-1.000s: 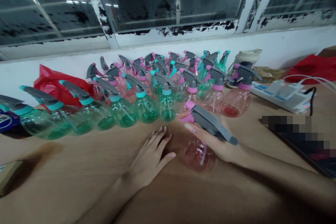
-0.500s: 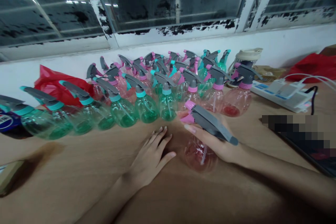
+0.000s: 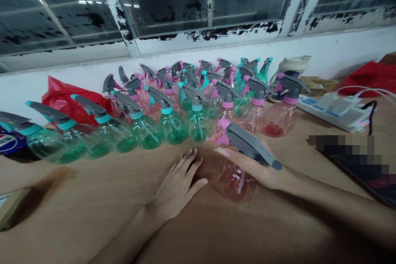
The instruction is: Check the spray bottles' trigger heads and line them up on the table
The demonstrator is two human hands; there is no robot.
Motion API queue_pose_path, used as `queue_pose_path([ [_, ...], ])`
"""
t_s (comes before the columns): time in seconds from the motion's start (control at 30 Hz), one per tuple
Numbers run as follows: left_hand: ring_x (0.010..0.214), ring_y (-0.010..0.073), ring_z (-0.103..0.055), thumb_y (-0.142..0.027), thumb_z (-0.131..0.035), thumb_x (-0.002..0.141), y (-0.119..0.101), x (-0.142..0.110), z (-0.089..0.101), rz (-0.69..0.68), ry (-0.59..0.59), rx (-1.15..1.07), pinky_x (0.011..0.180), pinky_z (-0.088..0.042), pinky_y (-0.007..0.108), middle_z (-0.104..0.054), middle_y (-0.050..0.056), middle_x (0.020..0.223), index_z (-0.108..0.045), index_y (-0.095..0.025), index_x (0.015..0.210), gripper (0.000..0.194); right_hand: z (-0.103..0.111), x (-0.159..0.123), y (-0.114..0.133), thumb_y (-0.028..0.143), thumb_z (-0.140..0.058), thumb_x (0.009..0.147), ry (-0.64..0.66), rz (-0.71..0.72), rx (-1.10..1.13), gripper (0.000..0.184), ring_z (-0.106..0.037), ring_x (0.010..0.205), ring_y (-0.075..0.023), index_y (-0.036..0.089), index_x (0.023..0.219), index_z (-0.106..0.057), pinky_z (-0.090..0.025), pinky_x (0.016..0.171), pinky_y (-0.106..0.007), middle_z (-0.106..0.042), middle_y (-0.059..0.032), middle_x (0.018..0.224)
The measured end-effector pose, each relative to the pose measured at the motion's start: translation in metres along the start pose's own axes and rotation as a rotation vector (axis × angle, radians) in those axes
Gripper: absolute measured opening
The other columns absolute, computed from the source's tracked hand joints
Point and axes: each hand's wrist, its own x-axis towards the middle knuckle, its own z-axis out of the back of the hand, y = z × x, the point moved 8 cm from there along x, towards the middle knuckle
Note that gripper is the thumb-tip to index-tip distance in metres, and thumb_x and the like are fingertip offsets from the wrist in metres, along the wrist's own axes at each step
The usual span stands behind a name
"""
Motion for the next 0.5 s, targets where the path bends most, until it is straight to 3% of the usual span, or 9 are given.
queue_pose_path([
  [0.3, 0.135, 0.0284, -0.036, -0.054, -0.031, 0.097, 0.0005, -0.0005, 0.0014, -0.002, -0.004, -0.015, 0.11, -0.032, 0.05, -0.042, 0.016, 0.144, -0.044, -0.014, 0.136, 0.057, -0.0028, 0.0032, 0.0017, 0.037, -0.058, 0.086, 0.026, -0.039, -0.039, 0.019, -0.049, 0.053, -0.0107, 0.021, 0.076, -0.056, -0.041, 0.051, -0.026, -0.053, 0.0041, 0.061],
  [0.4, 0.136, 0.0281, -0.035, -0.055, -0.031, 0.097, -0.0002, -0.0009, 0.0019, -0.004, -0.005, -0.013, 0.11, -0.031, 0.049, -0.04, 0.015, 0.147, -0.043, -0.015, 0.137, 0.058, -0.0024, 0.0026, 0.0001, 0.037, -0.058, 0.086, 0.029, -0.038, -0.05, 0.019, -0.048, 0.053, -0.0111, 0.022, 0.075, -0.053, -0.041, 0.052, -0.026, -0.052, 0.0049, 0.06],
  [0.5, 0.137, 0.028, -0.034, -0.055, -0.029, 0.097, -0.0015, -0.0009, 0.0015, -0.015, 0.002, -0.014, 0.11, -0.032, 0.051, -0.037, 0.015, 0.148, -0.042, -0.014, 0.137, 0.059, -0.0039, 0.0021, -0.0034, 0.038, -0.056, 0.087, 0.067, -0.045, -0.07, 0.017, -0.056, 0.061, -0.0142, 0.023, 0.079, -0.056, -0.048, 0.059, -0.029, -0.057, 0.0023, 0.068],
])
